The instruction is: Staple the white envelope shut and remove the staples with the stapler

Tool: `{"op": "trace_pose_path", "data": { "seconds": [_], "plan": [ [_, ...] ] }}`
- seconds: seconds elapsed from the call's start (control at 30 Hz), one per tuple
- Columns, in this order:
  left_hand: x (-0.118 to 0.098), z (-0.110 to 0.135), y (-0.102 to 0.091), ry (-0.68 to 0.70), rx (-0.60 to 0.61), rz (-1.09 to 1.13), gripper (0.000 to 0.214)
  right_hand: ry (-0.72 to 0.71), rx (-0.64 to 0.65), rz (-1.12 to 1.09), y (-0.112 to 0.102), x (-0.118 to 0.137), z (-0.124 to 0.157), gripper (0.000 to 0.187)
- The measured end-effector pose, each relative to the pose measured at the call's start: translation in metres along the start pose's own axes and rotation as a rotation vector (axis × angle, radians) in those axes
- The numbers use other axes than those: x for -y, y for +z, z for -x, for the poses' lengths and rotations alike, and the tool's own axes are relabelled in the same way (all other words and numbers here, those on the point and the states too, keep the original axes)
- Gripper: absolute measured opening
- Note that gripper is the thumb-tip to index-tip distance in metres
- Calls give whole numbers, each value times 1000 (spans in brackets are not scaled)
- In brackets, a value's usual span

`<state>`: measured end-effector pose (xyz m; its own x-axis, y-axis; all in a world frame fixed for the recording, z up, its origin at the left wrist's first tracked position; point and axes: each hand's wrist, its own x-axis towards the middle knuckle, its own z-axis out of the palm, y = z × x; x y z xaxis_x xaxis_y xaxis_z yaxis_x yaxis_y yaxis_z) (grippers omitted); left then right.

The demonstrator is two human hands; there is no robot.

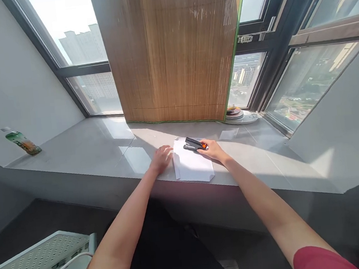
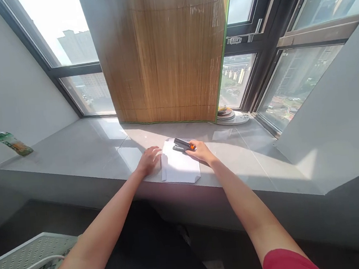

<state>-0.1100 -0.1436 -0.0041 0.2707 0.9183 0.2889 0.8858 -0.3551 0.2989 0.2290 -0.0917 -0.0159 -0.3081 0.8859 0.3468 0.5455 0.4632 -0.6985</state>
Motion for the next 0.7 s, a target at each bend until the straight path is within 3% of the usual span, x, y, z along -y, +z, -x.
{"op": "trace_pose_path", "data": {
  "seconds": [0.07,0.1,0.33,0.5,0.7],
  "plan": [
    [0,3,-1,172,68,33,44,-14,4,15,2,0,-1,32],
    [1,4,0,195,88,36,44,-22,6,16,2,0,-1,33],
    [0,4,3,148,112,48,40,-57,80,-95,-6,-8,-1,35],
    [-6,2,-7,87,136,10,38,-59,99,-126,-5,-14,-3,38],
    [-28,-17,-25,-35,331,-127,42,-60,111,-161,-6,-14,-6,39]
  ]
}}
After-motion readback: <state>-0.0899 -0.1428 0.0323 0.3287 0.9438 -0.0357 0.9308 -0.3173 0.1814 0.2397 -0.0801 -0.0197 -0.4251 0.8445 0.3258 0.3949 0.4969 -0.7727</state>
